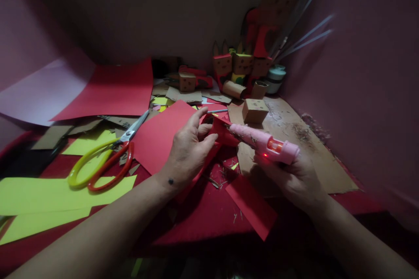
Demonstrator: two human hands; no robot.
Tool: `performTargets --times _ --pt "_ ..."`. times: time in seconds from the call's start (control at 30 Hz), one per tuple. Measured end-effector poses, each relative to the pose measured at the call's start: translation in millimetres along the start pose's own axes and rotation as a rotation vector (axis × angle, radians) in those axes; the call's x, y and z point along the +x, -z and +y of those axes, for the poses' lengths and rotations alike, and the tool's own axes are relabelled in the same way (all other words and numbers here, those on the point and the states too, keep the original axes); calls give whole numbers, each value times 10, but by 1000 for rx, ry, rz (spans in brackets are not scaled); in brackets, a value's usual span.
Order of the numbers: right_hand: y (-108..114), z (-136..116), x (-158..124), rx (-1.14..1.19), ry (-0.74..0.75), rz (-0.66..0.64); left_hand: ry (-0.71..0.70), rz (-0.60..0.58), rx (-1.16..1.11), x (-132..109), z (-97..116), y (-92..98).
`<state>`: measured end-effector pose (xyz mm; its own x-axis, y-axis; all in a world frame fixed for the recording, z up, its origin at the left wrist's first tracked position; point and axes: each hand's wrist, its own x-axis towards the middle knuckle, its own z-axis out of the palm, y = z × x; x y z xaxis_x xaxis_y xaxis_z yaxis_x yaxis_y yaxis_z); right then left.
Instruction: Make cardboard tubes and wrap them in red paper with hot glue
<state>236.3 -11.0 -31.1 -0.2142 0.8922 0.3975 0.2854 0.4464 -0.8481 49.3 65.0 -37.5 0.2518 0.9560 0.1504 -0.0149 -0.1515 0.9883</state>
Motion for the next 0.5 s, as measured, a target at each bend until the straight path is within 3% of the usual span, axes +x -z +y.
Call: performTargets --times 0.5 --pt "23 37 -41 62 -6 19 -1 33 -2 -9 58 -5"
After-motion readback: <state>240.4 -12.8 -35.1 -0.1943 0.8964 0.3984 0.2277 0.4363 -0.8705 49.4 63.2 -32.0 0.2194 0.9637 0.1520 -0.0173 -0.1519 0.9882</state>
